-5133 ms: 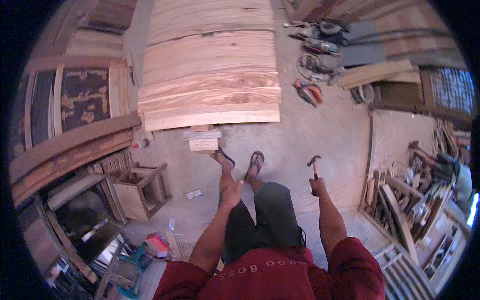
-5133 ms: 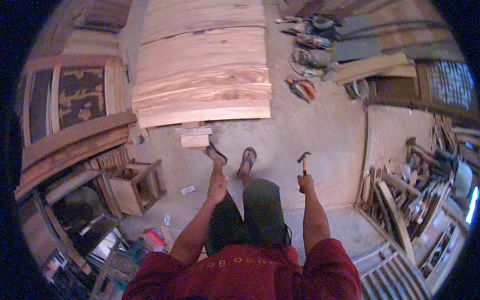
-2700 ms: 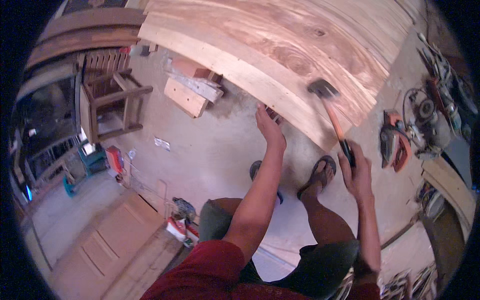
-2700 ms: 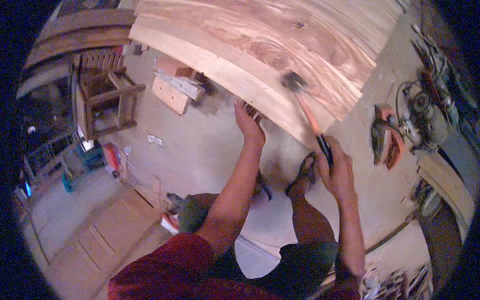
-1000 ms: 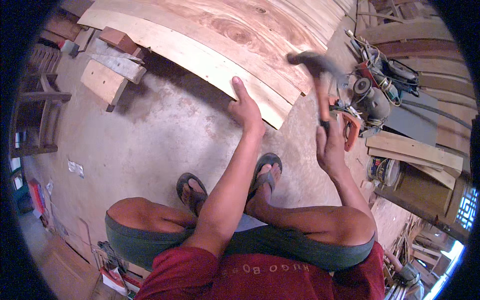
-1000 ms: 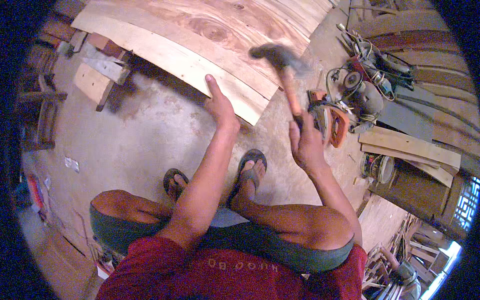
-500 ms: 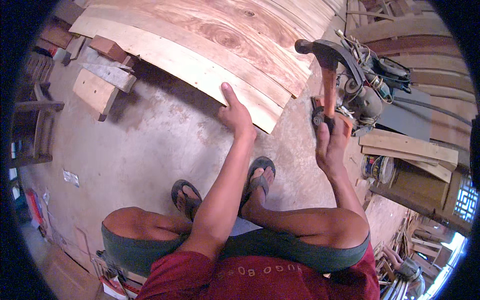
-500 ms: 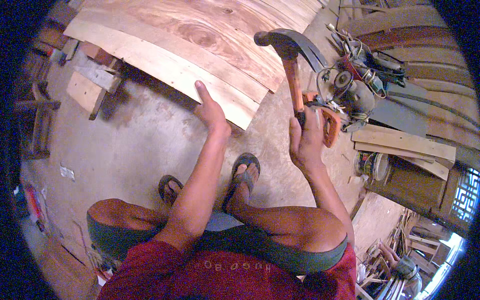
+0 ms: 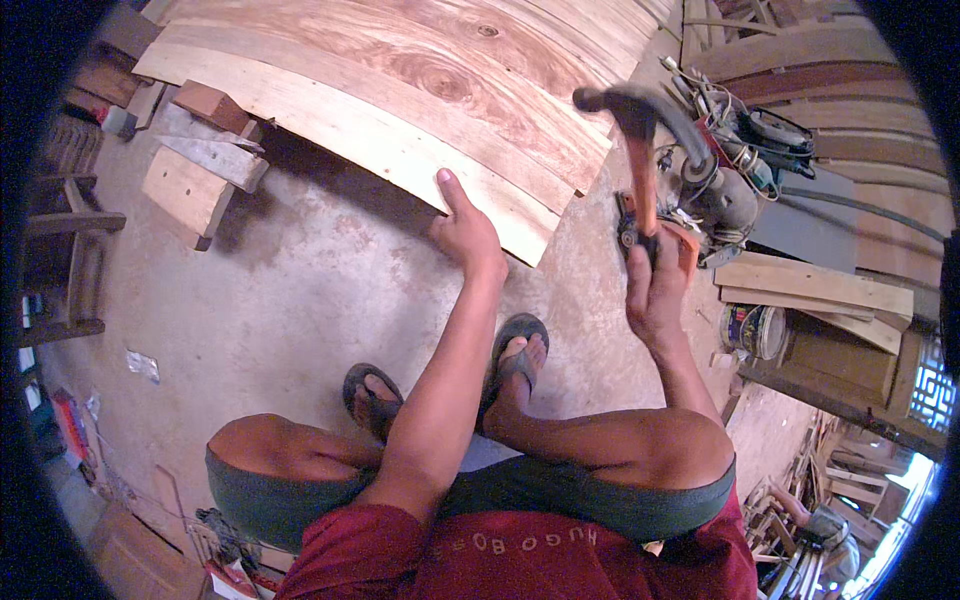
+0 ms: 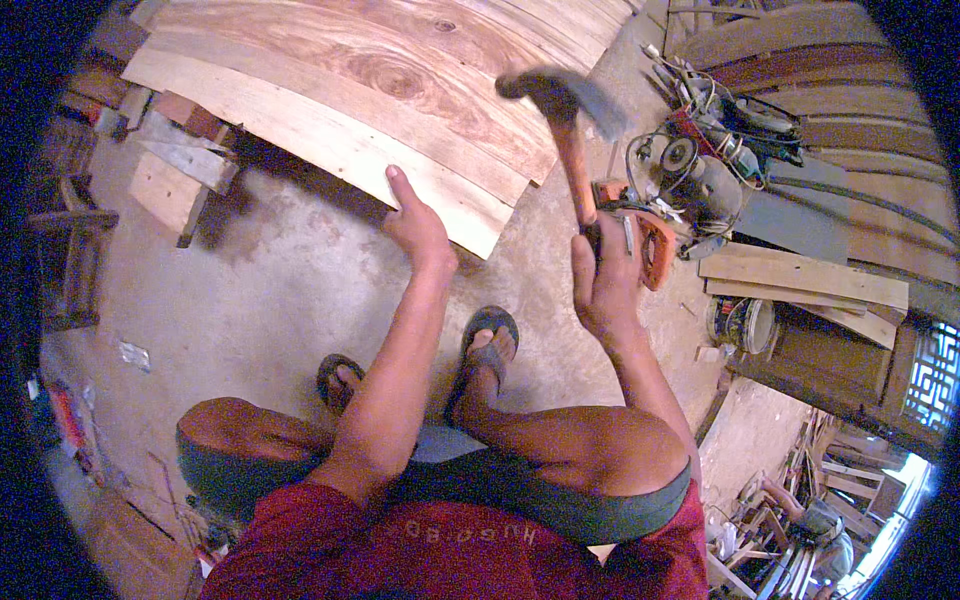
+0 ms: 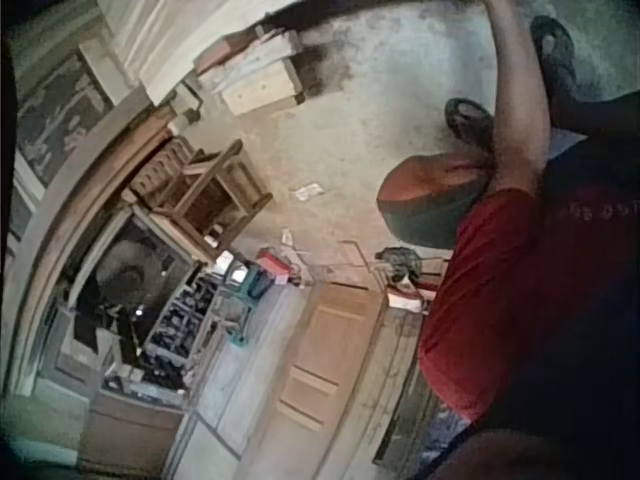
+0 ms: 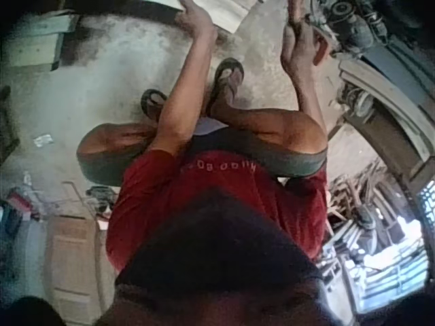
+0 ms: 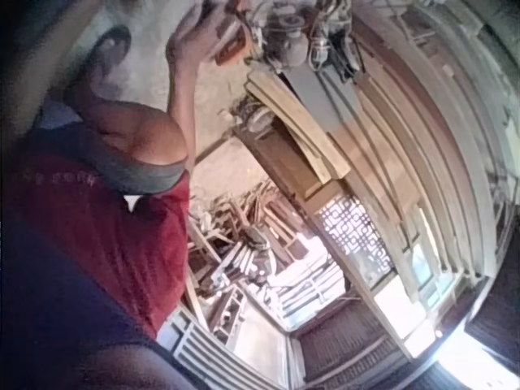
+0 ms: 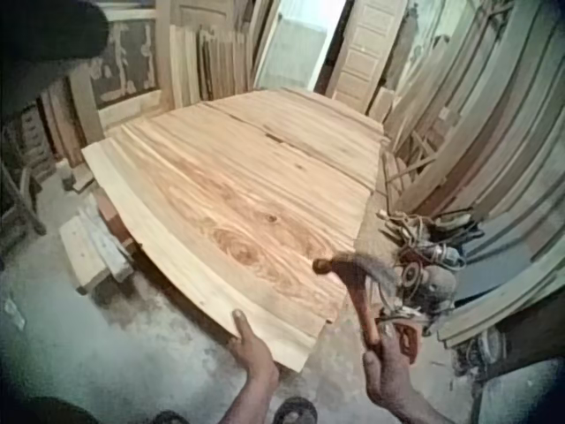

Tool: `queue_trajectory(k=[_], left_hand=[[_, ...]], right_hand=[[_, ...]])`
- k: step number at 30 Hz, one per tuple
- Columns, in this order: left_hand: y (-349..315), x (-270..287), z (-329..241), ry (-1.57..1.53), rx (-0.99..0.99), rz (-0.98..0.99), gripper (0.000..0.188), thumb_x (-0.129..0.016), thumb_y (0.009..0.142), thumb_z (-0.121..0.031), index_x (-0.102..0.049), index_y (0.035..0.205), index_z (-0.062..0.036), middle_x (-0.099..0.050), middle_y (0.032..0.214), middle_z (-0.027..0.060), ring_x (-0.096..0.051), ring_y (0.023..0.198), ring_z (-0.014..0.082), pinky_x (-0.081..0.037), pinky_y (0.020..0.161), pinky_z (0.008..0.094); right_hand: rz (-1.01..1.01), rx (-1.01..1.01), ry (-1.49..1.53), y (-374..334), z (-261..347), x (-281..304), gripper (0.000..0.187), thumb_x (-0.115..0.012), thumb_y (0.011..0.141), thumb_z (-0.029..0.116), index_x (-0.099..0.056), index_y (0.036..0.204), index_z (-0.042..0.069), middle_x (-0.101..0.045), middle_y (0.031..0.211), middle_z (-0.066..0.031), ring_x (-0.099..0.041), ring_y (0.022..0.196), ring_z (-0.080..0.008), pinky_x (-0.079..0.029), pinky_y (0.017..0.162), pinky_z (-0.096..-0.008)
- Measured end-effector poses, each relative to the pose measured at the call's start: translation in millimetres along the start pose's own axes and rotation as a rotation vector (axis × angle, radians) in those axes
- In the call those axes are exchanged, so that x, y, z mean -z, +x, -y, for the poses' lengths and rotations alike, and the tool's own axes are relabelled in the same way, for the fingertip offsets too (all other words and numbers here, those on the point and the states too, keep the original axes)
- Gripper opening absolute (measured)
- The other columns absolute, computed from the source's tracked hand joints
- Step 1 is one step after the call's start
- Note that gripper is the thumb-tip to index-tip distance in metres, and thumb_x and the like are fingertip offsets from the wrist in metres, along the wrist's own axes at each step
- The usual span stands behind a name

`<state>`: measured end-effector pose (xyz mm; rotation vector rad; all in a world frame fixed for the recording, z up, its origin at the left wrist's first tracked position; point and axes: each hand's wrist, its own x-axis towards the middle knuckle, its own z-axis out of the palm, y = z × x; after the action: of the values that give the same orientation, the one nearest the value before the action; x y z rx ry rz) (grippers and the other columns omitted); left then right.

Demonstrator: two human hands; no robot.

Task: The person applies adhesive to several wooden slats, aligns them into a panel, and then uses a hammer to secure a wooden crossbar across the surface.

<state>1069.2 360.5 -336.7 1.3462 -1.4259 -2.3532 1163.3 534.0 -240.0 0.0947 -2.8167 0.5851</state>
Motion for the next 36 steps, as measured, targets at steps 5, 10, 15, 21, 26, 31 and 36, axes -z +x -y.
queue_trajectory(k=[5,10,15,21,26,31,36], left_hand=[[10.2,8.3,7.3,-0.033,0.034,0.031,0.093,-0.06,0.093,-0.068,-0.06,0.112,0.0234,-0.066,0.111,0.0336,-0.068,0.1,0.0364,-0.054,0.084,0.0448],[10.5,0.2,12.9,0.077,-0.069,-0.056,0.092,-0.058,0.093,-0.068,-0.064,0.106,0.0223,-0.068,0.108,0.0335,-0.068,0.095,0.0368,-0.054,0.082,0.0451],[10.3,8.2,8.8,0.029,-0.005,0.003,0.093,-0.058,0.093,-0.069,-0.063,0.106,0.0233,-0.068,0.105,0.0334,-0.068,0.09,0.0366,-0.054,0.08,0.0443],[11.7,3.6,9.4,0.064,0.007,-0.005,0.095,-0.059,0.093,-0.069,-0.06,0.109,0.0246,-0.067,0.107,0.0342,-0.067,0.094,0.0361,-0.054,0.081,0.0446],[8.9,6.5,5.4,0.091,-0.016,0.017,0.093,-0.061,0.093,-0.068,-0.059,0.106,0.0241,-0.066,0.106,0.033,-0.067,0.097,0.0347,-0.055,0.084,0.044],[10.7,3.1,6.2,0.013,-0.002,0.02,0.089,-0.061,0.094,-0.064,-0.06,0.106,0.024,-0.067,0.104,0.0309,-0.068,0.096,0.0334,-0.056,0.084,0.0425],[0.9,3.4,1.6,-0.027,-0.033,0.054,0.089,-0.062,0.094,-0.064,-0.058,0.109,0.0244,-0.067,0.105,0.0306,-0.068,0.094,0.0335,-0.056,0.084,0.0417]], right_hand=[[0.373,-0.173,-0.019,-7.6,6.8,-6.0,0.028,-0.059,0.101,0.02,-0.054,0.126,0.008,-0.065,0.077,-0.0246,-0.066,0.073,-0.0468,-0.05,0.066,-0.0544],[0.151,-0.146,0.067,-21.7,4.9,-15.3,0.03,-0.06,0.101,0.021,-0.053,0.127,0.009,-0.065,0.079,-0.027,-0.067,0.074,-0.0465,-0.05,0.064,-0.0544],[0.365,-0.123,0.017,-9.7,11.9,-3.2,0.031,-0.059,0.101,0.023,-0.052,0.125,0.005,-0.067,0.081,-0.0269,-0.067,0.074,-0.047,-0.051,0.064,-0.0557],[0.353,-0.166,0.018,-12.6,2.6,-9.4,0.032,-0.058,0.102,0.023,-0.052,0.129,0.006,-0.067,0.08,-0.0257,-0.068,0.073,-0.0462,-0.052,0.065,-0.054],[0.085,-0.095,0.089,-2.8,7.0,-5.6,0.032,-0.055,0.104,0.026,-0.051,0.13,0.009,-0.067,0.081,-0.0264,-0.067,0.076,-0.0495,-0.05,0.067,-0.058],[0.34,-0.184,-0.152,8.7,-16.7,-19.0,0.032,-0.055,0.104,0.029,-0.051,0.128,0.009,-0.067,0.08,-0.0269,-0.066,0.077,-0.0491,-0.049,0.066,-0.0563],[0.074,-0.133,0.008,5.0,-7.1,-12.3,0.031,-0.058,0.103,0.028,-0.054,0.125,0.006,-0.066,0.08,-0.0259,-0.067,0.075,-0.047,-0.05,0.067,-0.0524]])
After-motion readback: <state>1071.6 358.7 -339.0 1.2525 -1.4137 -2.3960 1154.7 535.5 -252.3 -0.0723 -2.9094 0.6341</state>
